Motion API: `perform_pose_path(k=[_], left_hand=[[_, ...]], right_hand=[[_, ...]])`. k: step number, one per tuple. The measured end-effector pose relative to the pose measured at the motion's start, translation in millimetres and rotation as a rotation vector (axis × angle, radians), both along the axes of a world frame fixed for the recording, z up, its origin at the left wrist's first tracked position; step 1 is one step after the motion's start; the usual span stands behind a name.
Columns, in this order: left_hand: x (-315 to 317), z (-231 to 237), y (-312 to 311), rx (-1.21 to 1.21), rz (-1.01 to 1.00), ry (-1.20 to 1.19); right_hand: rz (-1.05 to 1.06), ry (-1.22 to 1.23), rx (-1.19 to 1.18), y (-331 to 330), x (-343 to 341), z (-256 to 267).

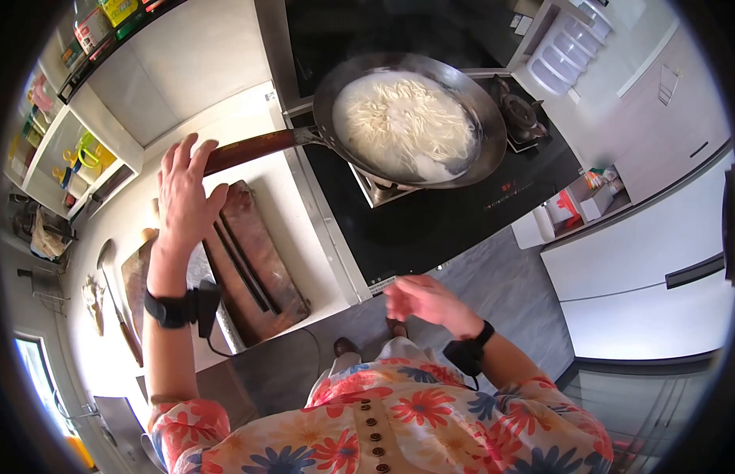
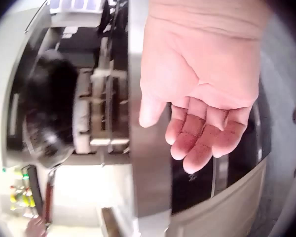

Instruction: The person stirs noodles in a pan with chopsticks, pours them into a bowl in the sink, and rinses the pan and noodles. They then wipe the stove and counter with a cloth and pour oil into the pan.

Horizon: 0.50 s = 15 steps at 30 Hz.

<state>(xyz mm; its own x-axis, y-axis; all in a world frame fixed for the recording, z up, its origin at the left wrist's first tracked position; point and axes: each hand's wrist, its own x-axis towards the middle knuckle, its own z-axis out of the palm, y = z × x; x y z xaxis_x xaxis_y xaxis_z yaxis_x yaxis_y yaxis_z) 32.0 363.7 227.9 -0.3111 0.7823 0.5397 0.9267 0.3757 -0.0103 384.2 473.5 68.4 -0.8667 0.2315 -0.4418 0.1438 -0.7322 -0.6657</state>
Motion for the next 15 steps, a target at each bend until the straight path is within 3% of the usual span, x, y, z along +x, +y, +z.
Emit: perform_pose_path(k=[1,4,8,9,11,15], left_hand=[[-6,2,5,0.004,-0.001,-0.001],[-24,4,20,-0.294,0.051,-0.193],[-24,16,31,-0.385,0.111,-0.254],[-24,18,31,-0.41,0.082,-0.261],[-23,19,30,-0.434,0.058,-0.267],[2,23,22,-0.528,0.027,-0.344]], right_hand=[[0.045,0.082,0.006,-1,-25,9],[0.095,0.223,0.035,-2,-105,41],[-0.036,0.343,-0.095,1,-202,49],[-0.037,0.345,-0.097,-2,-218,54],[-0.245,0.379,-0.167,-10,-245,72],[-0.31,0.61,-0.32,-16,-267,79]])
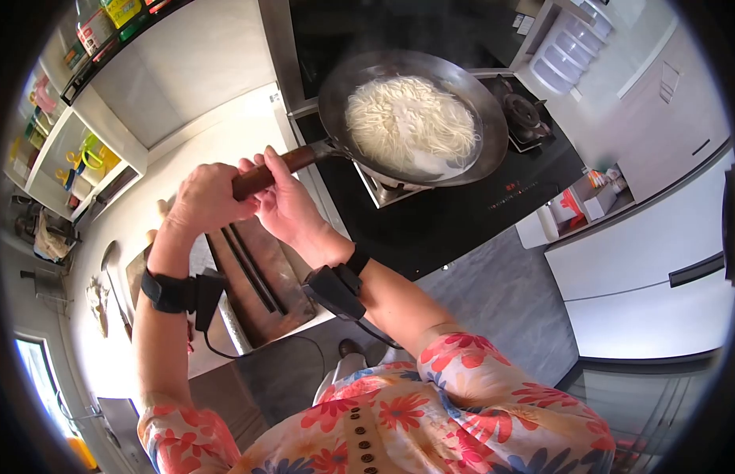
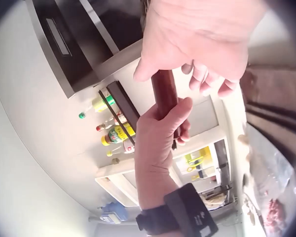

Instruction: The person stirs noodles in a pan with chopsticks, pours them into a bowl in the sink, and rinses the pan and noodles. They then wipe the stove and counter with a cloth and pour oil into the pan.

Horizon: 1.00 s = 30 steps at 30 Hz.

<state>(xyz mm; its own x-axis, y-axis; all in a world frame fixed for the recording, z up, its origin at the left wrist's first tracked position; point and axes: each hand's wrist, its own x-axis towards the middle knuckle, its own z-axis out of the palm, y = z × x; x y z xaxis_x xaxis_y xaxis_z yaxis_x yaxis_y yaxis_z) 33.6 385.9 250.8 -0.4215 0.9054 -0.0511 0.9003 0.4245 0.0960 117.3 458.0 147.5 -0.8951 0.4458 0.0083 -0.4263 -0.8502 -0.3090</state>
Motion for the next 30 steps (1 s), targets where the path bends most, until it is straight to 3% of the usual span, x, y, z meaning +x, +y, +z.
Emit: perform_pose_path(k=[3,8,10,11,12,14,16,19,22,24,25,26,27,28,29,30], left_hand=[[16,0,-7,-0.041,-0.002,-0.122],[29,3,-22,0.013,-0.131,-0.246],[34,19,-30,-0.164,-0.048,-0.82],[26,10,-36,-0.111,-0.148,-1.025],[24,3,-42,-0.111,-0.15,-1.026],[21,-8,-50,0.094,-0.087,-1.267],[23,-24,-49,0.108,-0.075,-1.297],[53,-51,-35,0.21,-0.013,-1.569],[95,-75,-15,0.316,0.064,-2.141],[109,-85,-6,0.263,0.032,-2.239],[108,-82,-9,0.069,-0.058,-2.263],[121,-101,-3,0.048,0.084,-2.278],[127,-98,0,-0.031,0.021,-2.39],[133,-94,2,-0.119,-0.043,-2.493],[146,-92,7,-0.077,-0.012,-2.345],[151,-91,12,-0.128,-0.067,-2.425]], right_hand=[[-0.103,0.034,-0.212,-6,2,4],[-0.08,-0.063,-0.256,-11,30,9],[-0.076,-0.114,-0.251,-16,48,14],[-0.109,-0.141,-0.259,-19,55,19],[-0.111,-0.142,-0.259,-20,64,21],[-0.059,-0.187,-0.237,-19,83,25],[-0.072,-0.172,-0.214,-24,99,37],[-0.094,-0.193,-0.221,-25,121,37],[-0.118,-0.179,-0.223,-32,144,44],[-0.107,-0.264,-0.184,-42,165,57],[-0.062,-0.243,-0.119,-46,174,54],[-0.014,-0.216,-0.053,-48,183,51],[-0.023,-0.319,-0.213,-51,189,56],[-0.009,-0.314,-0.184,-47,195,53],[-0.016,-0.35,-0.144,-44,199,52],[-0.024,-0.389,-0.105,-43,204,51]])
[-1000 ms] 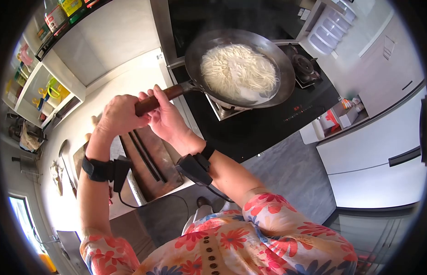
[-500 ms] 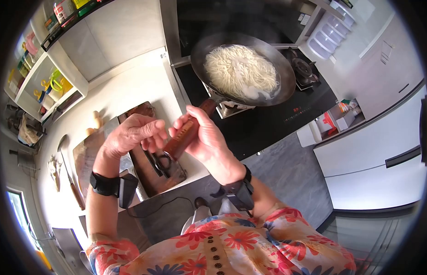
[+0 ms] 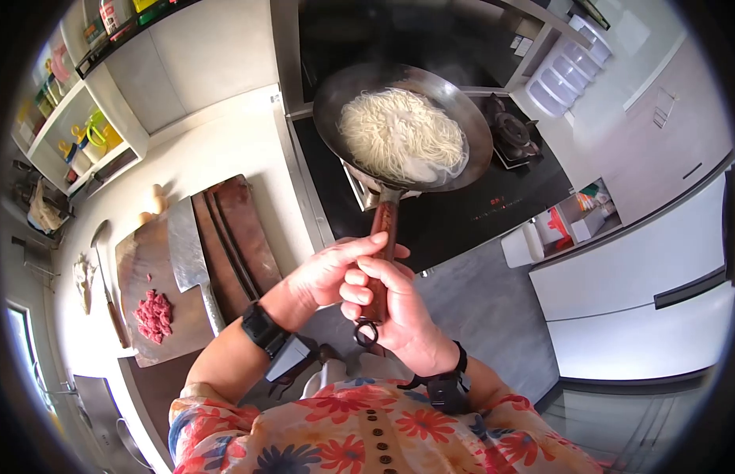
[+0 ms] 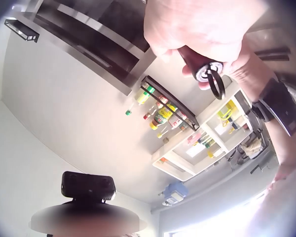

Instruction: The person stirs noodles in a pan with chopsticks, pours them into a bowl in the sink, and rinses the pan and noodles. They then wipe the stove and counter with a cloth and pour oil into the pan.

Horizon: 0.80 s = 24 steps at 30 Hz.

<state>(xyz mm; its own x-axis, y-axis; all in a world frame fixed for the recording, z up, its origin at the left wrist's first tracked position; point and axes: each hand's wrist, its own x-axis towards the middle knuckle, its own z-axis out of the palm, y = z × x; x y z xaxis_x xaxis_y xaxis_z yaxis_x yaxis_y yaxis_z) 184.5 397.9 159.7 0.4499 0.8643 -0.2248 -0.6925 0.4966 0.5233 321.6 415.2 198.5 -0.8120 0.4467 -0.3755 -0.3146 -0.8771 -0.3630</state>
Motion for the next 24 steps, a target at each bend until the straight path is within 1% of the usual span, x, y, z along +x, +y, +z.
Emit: perform_pose_path(k=[1,2,3,6,7,8,10,11,12,15,17,24], left_hand=[[13,9,3,-0.069,0.061,-0.012],[27,18,7,-0.132,0.126,-0.029],[35,2,15,-0.105,0.117,-0.115],[60,-10,32,-0.033,0.096,-0.175],[70,-9,36,-0.067,0.168,-0.161],[77,-5,38,-0.071,0.154,-0.173],[97,-3,45,-0.007,0.231,-0.172],[106,3,45,-0.031,0.251,-0.167],[116,2,47,-0.019,0.271,-0.181],[128,-5,58,0.041,0.284,-0.195],[131,-9,61,0.051,0.302,-0.185],[149,-14,67,0.122,0.358,-0.156]], right_hand=[[0.005,0.005,-0.003,2,6,1],[0.015,-0.072,0.036,5,14,3],[0.028,-0.151,0.078,9,21,5],[0.099,-0.23,0.103,25,47,9],[0.096,-0.273,0.116,29,53,17],[0.125,-0.266,0.118,35,63,11],[0.182,-0.262,0.101,45,82,12],[0.214,-0.236,0.14,51,92,12],[0.239,-0.243,0.11,56,102,9],[0.23,-0.275,0.138,65,115,9],[0.242,-0.248,0.186,69,116,9],[0.3,-0.213,0.195,81,135,1]])
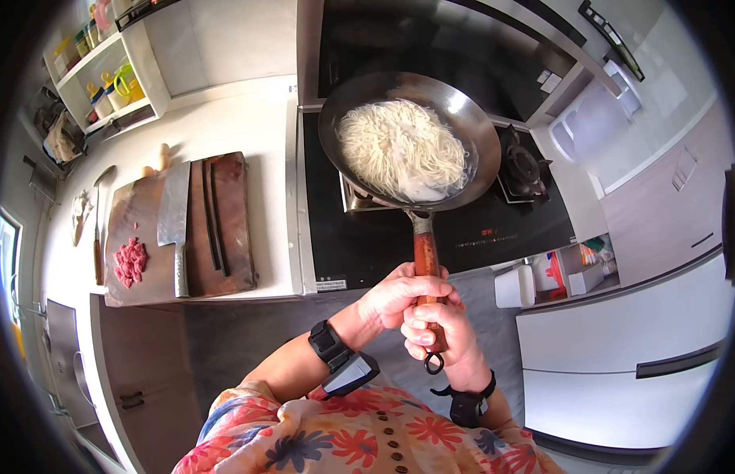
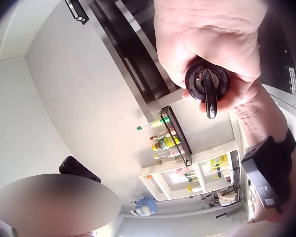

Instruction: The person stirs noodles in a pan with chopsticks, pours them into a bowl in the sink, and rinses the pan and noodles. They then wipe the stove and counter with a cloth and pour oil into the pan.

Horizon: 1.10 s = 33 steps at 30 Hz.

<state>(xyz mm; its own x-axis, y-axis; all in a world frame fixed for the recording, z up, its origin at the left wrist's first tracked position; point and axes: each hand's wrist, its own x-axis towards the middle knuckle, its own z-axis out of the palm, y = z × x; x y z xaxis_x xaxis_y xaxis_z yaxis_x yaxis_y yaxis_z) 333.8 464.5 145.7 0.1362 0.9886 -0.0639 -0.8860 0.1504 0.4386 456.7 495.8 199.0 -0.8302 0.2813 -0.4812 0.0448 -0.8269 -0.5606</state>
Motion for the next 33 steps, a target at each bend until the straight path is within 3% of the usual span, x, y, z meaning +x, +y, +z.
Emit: perform_pose_path(k=[18,23,24,28,31,33], left_hand=[[3,30,-46,0.064,0.267,-0.013],[-23,37,-99,0.075,0.432,0.028],[-26,39,-113,0.059,0.481,0.042],[-47,30,-170,0.034,0.664,0.104],[-68,24,-236,-0.014,0.78,0.168],[-83,45,-276,-0.1,0.83,0.171]], right_hand=[[0.319,0.048,0.085,-10,-8,27],[0.463,0.028,0.164,-50,-46,33],[0.529,0.074,0.052,-52,-50,25],[0.626,0.073,0.083,-101,-87,18],[0.719,0.126,-0.022,-150,-118,-4],[0.795,0.109,-0.099,-182,-141,9]])
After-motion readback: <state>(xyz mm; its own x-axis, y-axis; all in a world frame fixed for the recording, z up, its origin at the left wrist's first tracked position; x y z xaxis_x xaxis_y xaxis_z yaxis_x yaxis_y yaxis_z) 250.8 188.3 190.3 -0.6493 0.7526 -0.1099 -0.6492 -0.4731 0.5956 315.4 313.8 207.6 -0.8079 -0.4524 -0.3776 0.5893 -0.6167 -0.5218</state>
